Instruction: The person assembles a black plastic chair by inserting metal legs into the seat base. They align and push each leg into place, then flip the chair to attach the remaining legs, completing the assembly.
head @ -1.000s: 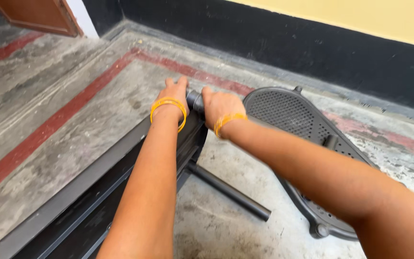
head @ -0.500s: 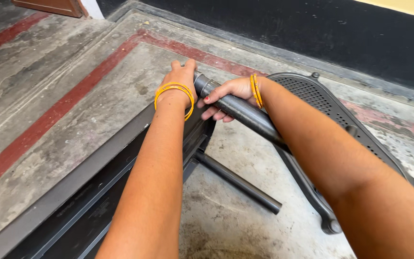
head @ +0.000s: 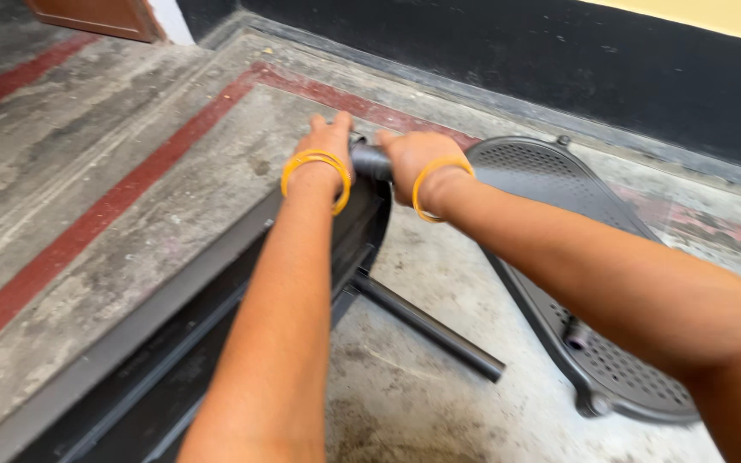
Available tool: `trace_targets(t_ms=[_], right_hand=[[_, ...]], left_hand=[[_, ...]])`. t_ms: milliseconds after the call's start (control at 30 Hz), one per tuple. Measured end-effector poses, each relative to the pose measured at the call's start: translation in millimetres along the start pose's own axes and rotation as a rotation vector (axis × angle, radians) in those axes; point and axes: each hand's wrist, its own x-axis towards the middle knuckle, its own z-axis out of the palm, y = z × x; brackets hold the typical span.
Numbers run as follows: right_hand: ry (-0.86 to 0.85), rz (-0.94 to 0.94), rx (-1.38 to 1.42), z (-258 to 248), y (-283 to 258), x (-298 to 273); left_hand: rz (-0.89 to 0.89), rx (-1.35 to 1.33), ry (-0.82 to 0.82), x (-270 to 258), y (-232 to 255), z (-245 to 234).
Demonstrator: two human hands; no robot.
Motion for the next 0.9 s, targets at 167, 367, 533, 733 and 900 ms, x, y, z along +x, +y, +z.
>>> trace_targets(t_ms=[167, 367, 533, 733, 900], right_hand=[[0.052, -0.094, -0.406, -20.1, 6.7, -13.8], [-0.023, 0.184, -0.187, -11.4, 20.6, -25.9], [-0.109, 0.266, -0.098, 42.1, 45.9, -52.2], [-0.084, 0.153, -0.024, 126.1, 66.1, -96.2], [-0.096, 0.007, 0.039, 166.0, 86.3, -141.8]], left_hand=[[-0.013, 0.009, -0.014, -0.1, -0.3, 2.8], [0.013, 0.022, 0.016, 0.6, 2.2, -0.2], [0.011, 0.085, 0.01, -5.0, -1.3, -3.3], [0.037, 0.179, 0.051, -10.8, -8.2, -8.4], [0.112, 0.237, 0.11, -18.5, -10.3, -12.8]])
